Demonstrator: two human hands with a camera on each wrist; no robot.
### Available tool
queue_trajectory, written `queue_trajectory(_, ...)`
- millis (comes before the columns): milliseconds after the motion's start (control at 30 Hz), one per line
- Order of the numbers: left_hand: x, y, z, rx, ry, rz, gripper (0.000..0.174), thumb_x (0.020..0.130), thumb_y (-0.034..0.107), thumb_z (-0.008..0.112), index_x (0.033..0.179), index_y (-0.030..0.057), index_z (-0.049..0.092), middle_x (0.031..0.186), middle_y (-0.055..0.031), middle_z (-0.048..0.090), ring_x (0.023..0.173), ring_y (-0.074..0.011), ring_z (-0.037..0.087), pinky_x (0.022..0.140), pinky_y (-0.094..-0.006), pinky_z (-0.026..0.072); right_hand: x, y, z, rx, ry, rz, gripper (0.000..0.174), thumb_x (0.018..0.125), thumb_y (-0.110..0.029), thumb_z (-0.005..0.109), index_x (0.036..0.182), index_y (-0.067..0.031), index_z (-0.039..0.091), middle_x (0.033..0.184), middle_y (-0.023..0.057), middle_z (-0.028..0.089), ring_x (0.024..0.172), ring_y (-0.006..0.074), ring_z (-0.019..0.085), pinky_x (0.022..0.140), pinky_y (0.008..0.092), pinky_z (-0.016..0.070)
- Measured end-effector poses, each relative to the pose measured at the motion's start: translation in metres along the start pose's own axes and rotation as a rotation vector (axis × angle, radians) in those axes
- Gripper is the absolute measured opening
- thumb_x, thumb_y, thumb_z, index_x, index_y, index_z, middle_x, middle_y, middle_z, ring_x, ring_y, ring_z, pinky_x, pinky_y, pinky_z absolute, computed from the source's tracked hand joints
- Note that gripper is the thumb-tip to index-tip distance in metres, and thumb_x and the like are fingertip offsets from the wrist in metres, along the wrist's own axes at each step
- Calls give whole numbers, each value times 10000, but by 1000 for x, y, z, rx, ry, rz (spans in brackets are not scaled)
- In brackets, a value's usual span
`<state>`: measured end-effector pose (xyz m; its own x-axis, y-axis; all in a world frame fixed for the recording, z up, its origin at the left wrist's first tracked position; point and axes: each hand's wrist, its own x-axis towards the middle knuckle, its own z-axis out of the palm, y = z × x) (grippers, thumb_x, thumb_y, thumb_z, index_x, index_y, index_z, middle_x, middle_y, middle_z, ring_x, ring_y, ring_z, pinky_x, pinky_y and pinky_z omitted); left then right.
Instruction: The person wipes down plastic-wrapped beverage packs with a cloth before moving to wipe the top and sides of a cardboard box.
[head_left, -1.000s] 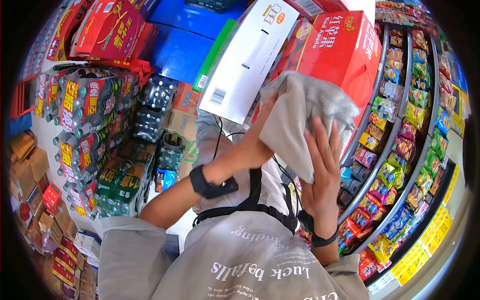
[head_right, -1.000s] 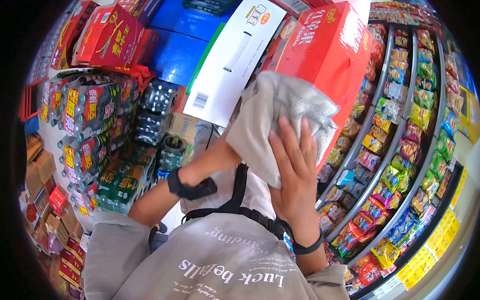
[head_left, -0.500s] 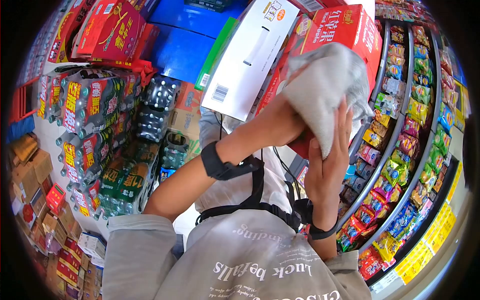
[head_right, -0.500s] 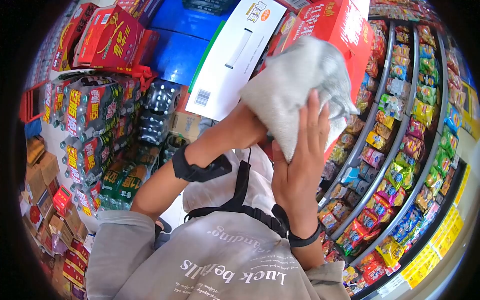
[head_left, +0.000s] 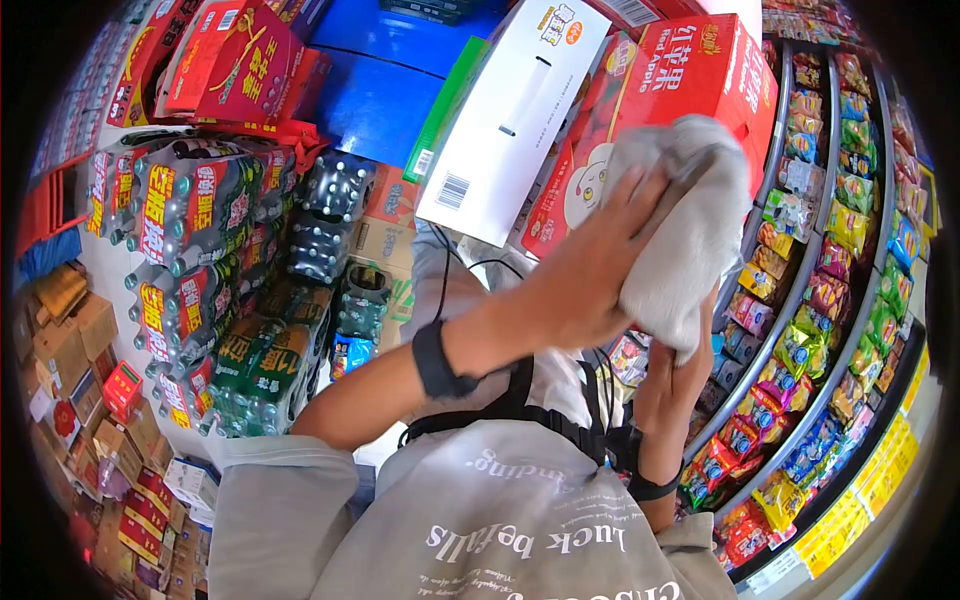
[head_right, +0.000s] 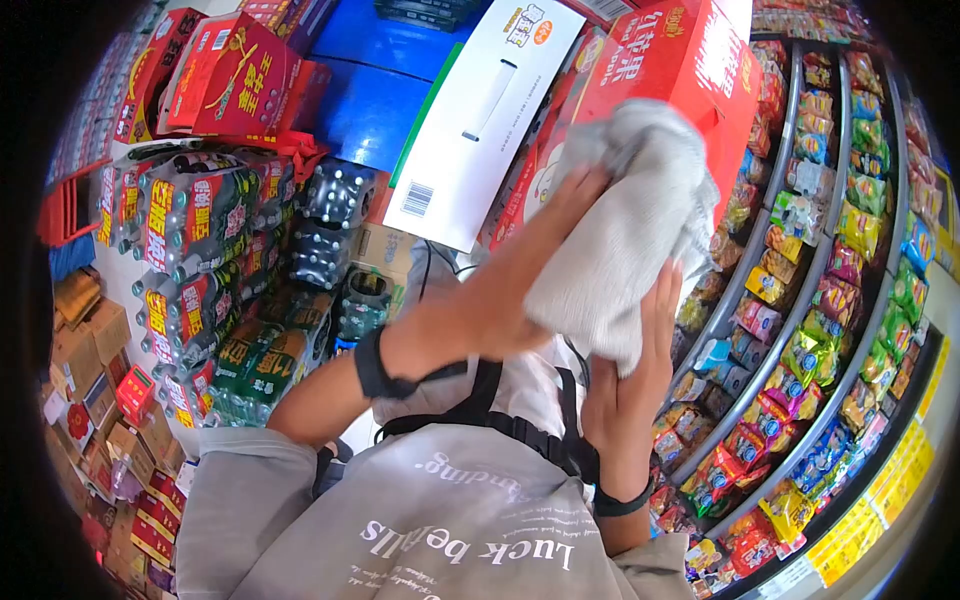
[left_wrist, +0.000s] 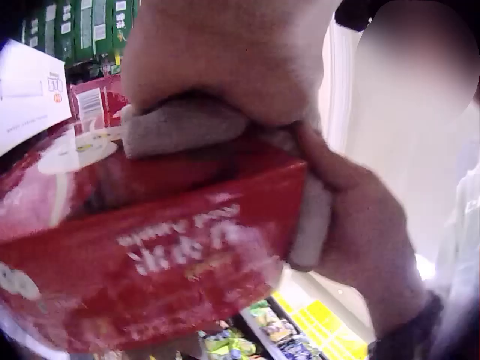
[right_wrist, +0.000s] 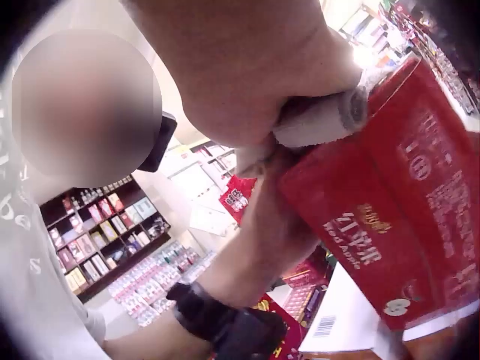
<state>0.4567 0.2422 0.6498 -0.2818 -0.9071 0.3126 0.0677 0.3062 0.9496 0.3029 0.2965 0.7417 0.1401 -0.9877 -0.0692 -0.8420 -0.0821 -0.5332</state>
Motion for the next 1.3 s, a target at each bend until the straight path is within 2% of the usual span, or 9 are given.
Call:
queue_trajectory(33,11,-9,-2,39,-16,47,802,884,178,657,1521,-22,214,1606,-250,114,1495,-410,76,1217,-463,121,6,-5,2,-36,12,26,552,976,-199,506,1448,53,376,1542,267,316,1457,444,240,1181,483,196)
queue_trajectory(100,27,-33,-2,50,43,95,723,879,182,651,1494,30,303,1584,-251,158,1460,-453,154,1197,-480,188,28,-23,12,-105,38,73,547,978,-187,495,1452,54,366,1540,266,319,1455,457,234,1180,490,196)
queue_trajectory(200,24,-44,-1,-101,111,63,657,896,175,638,1476,52,353,1549,-235,228,1436,-433,237,1185,-463,239,41,-26,18,-184,41,-97,639,878,-101,601,1468,-6,376,1560,216,314,1463,455,208,1179,515,187)
queue_trajectory(267,15,-42,-2,-220,170,-38,681,887,125,664,1476,34,336,1505,-216,291,1426,-387,278,1182,-427,256,40,-27,16,-196,7,-145,725,777,-38,655,1461,-44,415,1575,162,318,1478,431,187,1181,528,174)
queue_trajectory(433,-39,-27,4,-169,37,-383,858,813,15,704,1502,-15,195,1501,-227,292,1416,-360,309,1174,-415,263,31,-21,8,-215,-112,-244,673,739,-22,631,1399,-47,505,1547,128,383,1478,419,205,1179,561,146)
queue_trajectory(567,-57,3,3,-318,-7,-523,862,833,-3,664,1500,-49,120,1500,-246,305,1411,-363,317,1202,-429,179,25,-18,0,-146,-175,-269,685,690,-70,642,1367,-40,544,1502,110,456,1471,413,236,1180,557,148)
queue_trajectory(867,-63,-3,13,11,8,-250,641,877,77,643,1436,-36,351,1460,-214,416,1397,-368,345,1225,-471,70,25,-13,8,-213,-128,-310,543,789,-134,623,1326,-61,588,1469,86,496,1464,399,263,1174,553,152)
queue_trajectory(1067,-60,-8,20,-244,223,-413,616,843,-28,643,1415,-12,414,1408,-210,468,1355,-350,416,1168,-421,272,23,-12,12,-243,-96,-324,507,813,-159,619,1317,-106,605,1461,64,502,1454,391,287,1163,558,171)
queue_trajectory(1300,-69,-45,32,-2,256,-374,583,902,43,630,1434,-8,397,1421,-191,485,1325,-297,473,1099,-381,374,24,-8,15,-257,-75,-366,558,763,-174,629,1318,-120,607,1471,49,487,1450,398,290,1136,589,194)
